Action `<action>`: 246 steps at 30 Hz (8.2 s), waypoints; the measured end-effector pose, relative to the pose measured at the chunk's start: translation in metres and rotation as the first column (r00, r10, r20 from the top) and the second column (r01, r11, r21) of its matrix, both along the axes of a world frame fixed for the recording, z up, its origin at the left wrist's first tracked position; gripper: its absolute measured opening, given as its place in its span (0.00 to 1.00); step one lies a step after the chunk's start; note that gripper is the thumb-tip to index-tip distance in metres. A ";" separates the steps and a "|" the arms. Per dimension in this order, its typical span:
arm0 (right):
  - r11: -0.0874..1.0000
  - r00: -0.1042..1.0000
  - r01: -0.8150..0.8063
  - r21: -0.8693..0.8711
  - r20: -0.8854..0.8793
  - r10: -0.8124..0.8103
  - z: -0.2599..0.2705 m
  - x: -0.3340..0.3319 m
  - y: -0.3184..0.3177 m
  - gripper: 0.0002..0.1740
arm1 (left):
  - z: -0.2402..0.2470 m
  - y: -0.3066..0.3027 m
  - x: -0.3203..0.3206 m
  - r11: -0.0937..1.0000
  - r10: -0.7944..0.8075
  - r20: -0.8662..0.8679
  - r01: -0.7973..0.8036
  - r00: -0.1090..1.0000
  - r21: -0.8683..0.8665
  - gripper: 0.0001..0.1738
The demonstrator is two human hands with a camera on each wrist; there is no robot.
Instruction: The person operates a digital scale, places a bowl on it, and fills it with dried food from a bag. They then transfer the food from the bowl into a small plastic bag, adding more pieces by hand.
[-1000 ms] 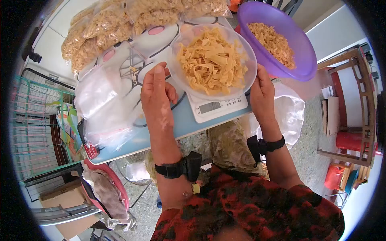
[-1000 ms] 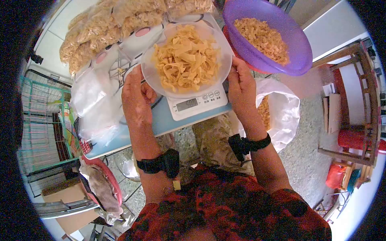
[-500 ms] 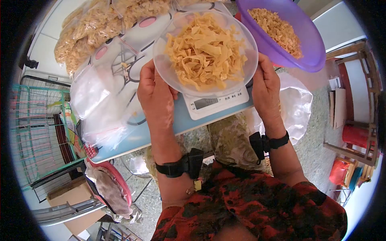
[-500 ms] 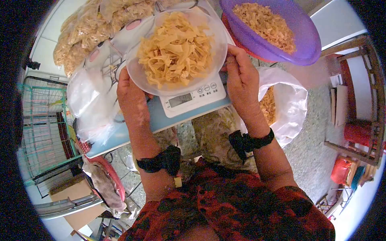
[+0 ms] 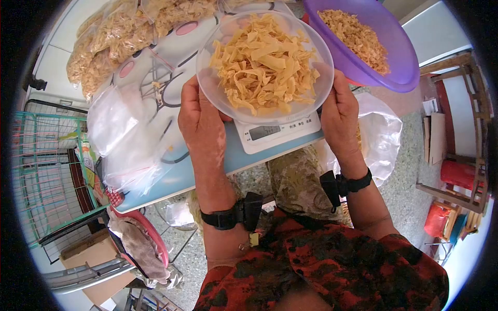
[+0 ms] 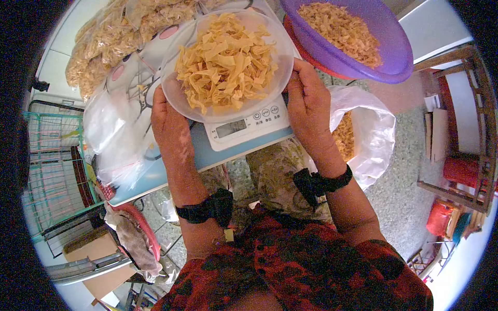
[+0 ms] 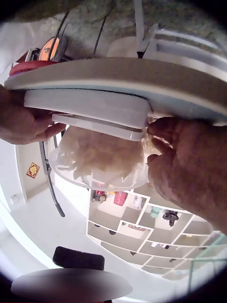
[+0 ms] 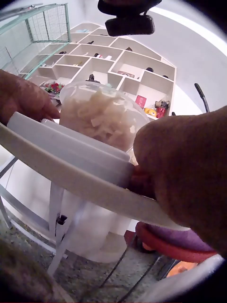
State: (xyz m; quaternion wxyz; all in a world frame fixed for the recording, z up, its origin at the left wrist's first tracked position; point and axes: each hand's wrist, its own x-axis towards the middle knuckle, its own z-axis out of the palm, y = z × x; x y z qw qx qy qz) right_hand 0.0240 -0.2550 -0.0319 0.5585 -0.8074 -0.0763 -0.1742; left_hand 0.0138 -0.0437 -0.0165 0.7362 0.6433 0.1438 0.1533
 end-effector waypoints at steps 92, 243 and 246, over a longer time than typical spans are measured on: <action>0.996 0.998 -0.043 -0.082 0.047 0.047 -0.021 0.009 -0.017 0.16 | -0.002 0.182 -0.103 0.195 0.109 0.064 -0.084 0.992 0.977 0.23; 0.253 0.364 -0.101 0.962 -0.201 0.910 0.042 -0.160 0.013 0.34 | 0.036 0.008 -0.217 0.999 -0.019 -0.099 0.024 0.995 0.043 0.10; 0.261 0.354 -0.094 0.961 -0.213 0.911 0.035 -0.161 0.008 0.35 | 0.026 0.010 -0.215 1.000 -0.018 -0.038 0.018 0.999 -0.005 0.10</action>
